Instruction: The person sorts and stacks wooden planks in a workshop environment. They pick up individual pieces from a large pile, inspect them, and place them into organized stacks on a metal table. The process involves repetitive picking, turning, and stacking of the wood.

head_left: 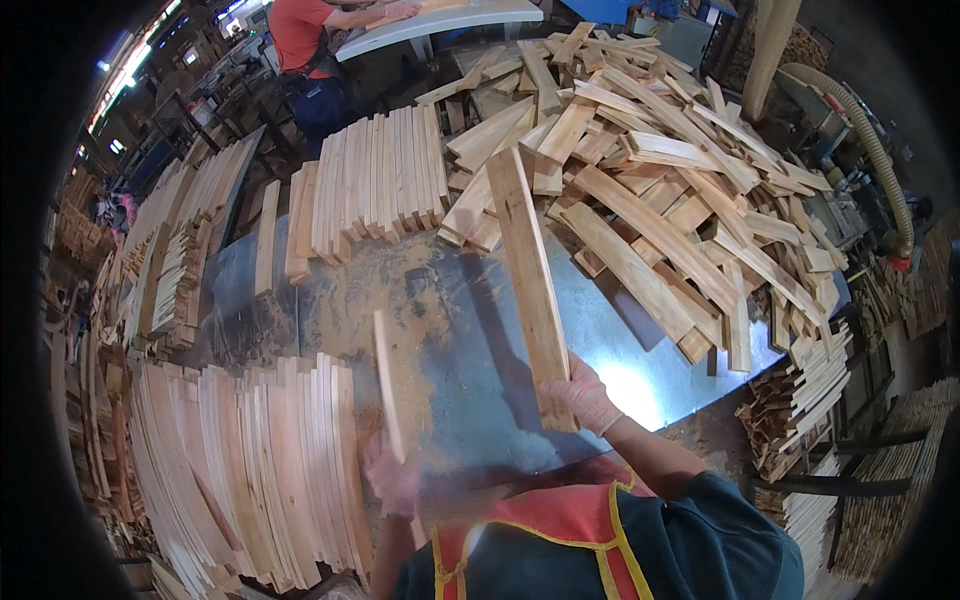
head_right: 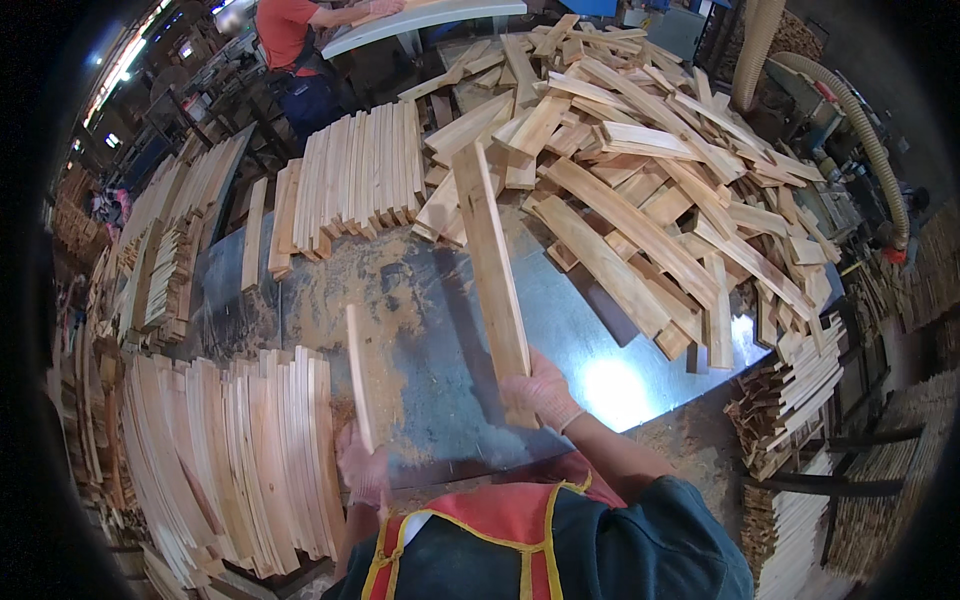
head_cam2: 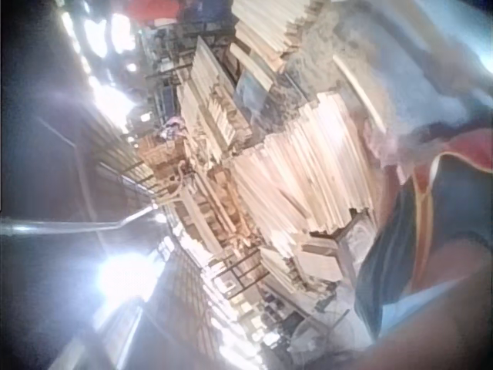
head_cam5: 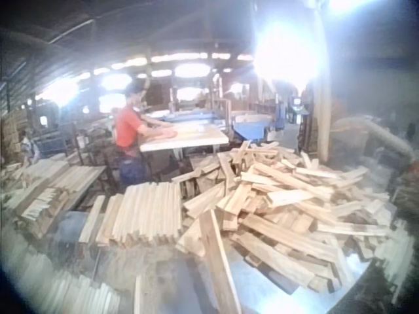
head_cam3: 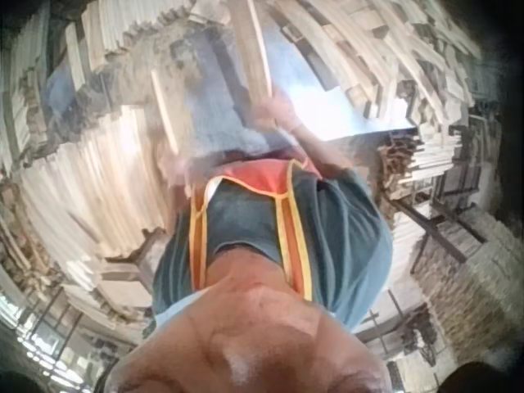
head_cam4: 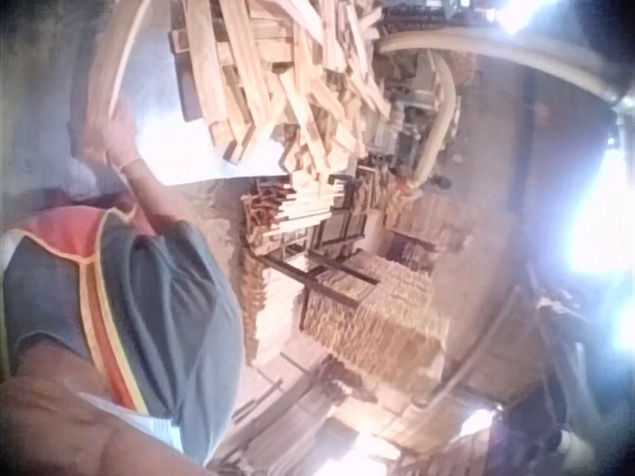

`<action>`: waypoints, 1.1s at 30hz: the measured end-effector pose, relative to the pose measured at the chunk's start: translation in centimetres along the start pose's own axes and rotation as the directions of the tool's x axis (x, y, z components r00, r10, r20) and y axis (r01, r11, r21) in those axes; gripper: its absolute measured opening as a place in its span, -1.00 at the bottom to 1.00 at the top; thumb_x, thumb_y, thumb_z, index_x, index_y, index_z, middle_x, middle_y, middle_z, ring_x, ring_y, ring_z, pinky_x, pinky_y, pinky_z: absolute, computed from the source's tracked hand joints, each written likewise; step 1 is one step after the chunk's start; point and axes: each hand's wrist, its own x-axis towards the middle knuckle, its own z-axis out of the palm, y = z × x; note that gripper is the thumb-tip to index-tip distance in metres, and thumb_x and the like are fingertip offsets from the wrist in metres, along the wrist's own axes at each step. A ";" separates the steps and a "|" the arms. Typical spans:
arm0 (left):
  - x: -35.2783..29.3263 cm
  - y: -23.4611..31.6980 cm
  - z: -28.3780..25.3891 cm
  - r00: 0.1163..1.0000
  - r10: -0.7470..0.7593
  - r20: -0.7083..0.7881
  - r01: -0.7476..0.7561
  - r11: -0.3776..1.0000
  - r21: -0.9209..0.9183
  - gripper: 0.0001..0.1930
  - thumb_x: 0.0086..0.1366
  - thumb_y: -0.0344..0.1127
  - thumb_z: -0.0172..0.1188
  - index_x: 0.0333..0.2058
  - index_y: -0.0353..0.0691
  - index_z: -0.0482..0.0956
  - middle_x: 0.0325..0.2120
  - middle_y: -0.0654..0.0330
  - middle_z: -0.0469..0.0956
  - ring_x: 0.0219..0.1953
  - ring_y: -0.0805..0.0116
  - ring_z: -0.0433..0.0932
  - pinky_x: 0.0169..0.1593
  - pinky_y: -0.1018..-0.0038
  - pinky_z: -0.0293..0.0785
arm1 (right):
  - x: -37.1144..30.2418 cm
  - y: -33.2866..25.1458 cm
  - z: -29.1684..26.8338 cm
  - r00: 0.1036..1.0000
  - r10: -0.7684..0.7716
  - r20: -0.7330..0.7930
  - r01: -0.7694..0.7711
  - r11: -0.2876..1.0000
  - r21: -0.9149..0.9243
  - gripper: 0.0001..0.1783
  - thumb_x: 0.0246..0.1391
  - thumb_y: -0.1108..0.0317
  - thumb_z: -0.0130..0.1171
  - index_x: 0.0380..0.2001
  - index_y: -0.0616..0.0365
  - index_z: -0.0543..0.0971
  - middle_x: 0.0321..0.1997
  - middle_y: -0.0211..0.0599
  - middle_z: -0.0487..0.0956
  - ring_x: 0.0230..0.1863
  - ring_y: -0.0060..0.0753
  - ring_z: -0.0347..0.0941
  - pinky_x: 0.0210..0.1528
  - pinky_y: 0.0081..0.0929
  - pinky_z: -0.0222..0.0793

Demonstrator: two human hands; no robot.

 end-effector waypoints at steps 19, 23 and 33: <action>-2.5 16.8 0.6 0.866 0.400 0.302 -0.366 0.916 -0.164 -0.07 0.25 0.01 0.32 0.49 -0.26 0.19 0.52 -0.08 0.14 0.54 -0.08 0.11 0.59 0.13 -0.03 | -19.2 9.3 -22.8 0.352 -0.630 -0.692 0.179 0.771 -0.611 -0.13 0.06 0.72 0.09 0.50 0.05 0.32 0.24 -0.16 0.57 0.13 -0.21 0.55 0.17 -0.34 0.51; -3.8 28.2 6.0 0.755 0.602 0.260 -0.495 0.783 -0.376 -0.06 0.22 -0.10 0.39 0.48 -0.32 0.18 0.46 -0.12 0.25 0.52 -0.07 0.17 0.56 0.19 0.09 | -25.0 9.7 -33.4 0.196 -0.013 -0.981 0.514 0.853 0.091 -0.05 0.05 0.74 0.06 0.55 -0.04 0.25 0.13 -0.16 0.61 -0.07 -0.34 0.59 -0.04 -0.47 0.56; 4.7 51.8 18.5 0.960 0.048 0.275 0.258 0.225 -0.940 -0.21 0.32 -0.24 0.42 0.38 -0.29 0.15 0.06 0.09 0.51 0.00 0.18 0.57 0.02 0.13 0.64 | -34.6 22.6 -67.0 -0.088 0.220 -0.971 0.151 0.967 0.206 -0.07 -0.10 0.64 0.16 0.46 0.11 0.34 0.02 -0.07 0.69 -0.08 -0.18 0.65 -0.08 -0.30 0.57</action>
